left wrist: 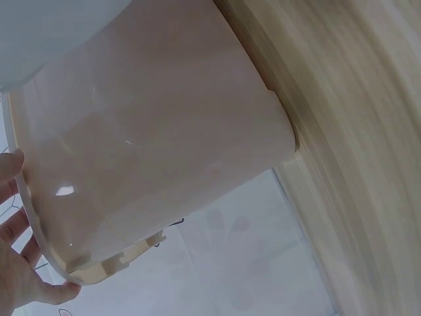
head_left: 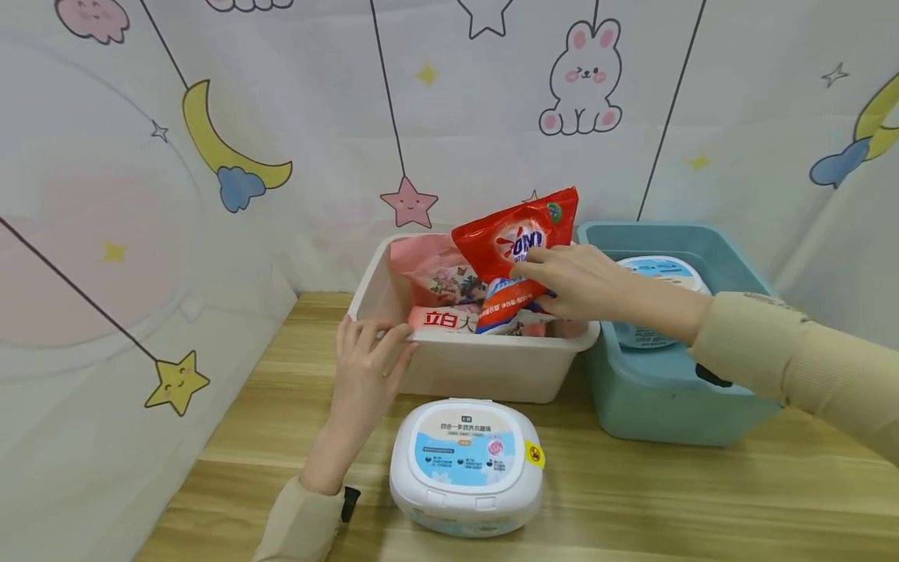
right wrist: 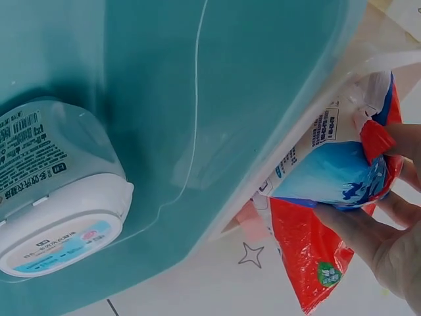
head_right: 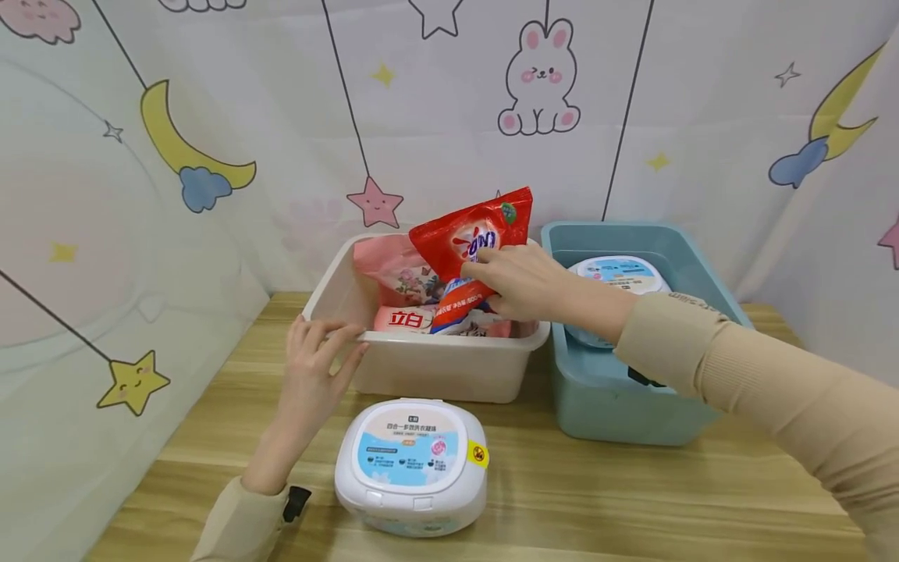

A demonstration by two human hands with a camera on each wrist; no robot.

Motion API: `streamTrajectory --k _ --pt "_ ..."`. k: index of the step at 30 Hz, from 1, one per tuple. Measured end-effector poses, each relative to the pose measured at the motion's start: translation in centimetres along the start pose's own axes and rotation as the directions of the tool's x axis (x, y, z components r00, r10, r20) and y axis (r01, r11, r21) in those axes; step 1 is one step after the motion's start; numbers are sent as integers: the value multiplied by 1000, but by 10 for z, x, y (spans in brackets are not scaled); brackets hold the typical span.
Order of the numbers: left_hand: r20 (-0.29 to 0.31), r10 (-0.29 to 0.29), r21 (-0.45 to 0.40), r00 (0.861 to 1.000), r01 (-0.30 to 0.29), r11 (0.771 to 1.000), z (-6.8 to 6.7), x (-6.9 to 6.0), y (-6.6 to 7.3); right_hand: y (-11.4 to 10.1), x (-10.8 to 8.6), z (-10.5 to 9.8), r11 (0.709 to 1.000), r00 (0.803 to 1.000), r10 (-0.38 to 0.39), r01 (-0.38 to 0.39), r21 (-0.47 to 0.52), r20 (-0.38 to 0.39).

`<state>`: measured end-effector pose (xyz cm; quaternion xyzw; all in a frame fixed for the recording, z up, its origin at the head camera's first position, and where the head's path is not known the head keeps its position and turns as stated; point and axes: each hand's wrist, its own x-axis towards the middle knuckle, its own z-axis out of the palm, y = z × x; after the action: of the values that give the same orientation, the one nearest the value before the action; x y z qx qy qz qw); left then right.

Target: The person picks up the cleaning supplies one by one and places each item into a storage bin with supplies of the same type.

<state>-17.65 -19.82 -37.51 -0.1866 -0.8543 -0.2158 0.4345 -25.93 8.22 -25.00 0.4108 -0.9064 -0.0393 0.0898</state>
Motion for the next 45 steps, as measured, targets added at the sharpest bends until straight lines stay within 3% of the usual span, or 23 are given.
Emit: streamTrajectory --k 8,17,28,45 --pt "-7 8 3 1000 -8 1000 1 0 0 0 7 10 997 998 -69 69 -27 7" --pt "-8 14 11 1000 -14 1000 0 1 0 4 10 20 996 996 -87 87 -4 22" --pt "9 11 23 1000 -11 1000 -2 1 0 9 11 28 996 994 -78 75 39 72" --pt "30 8 40 1000 -9 999 -4 2 2 7 12 36 995 977 -94 85 54 192"
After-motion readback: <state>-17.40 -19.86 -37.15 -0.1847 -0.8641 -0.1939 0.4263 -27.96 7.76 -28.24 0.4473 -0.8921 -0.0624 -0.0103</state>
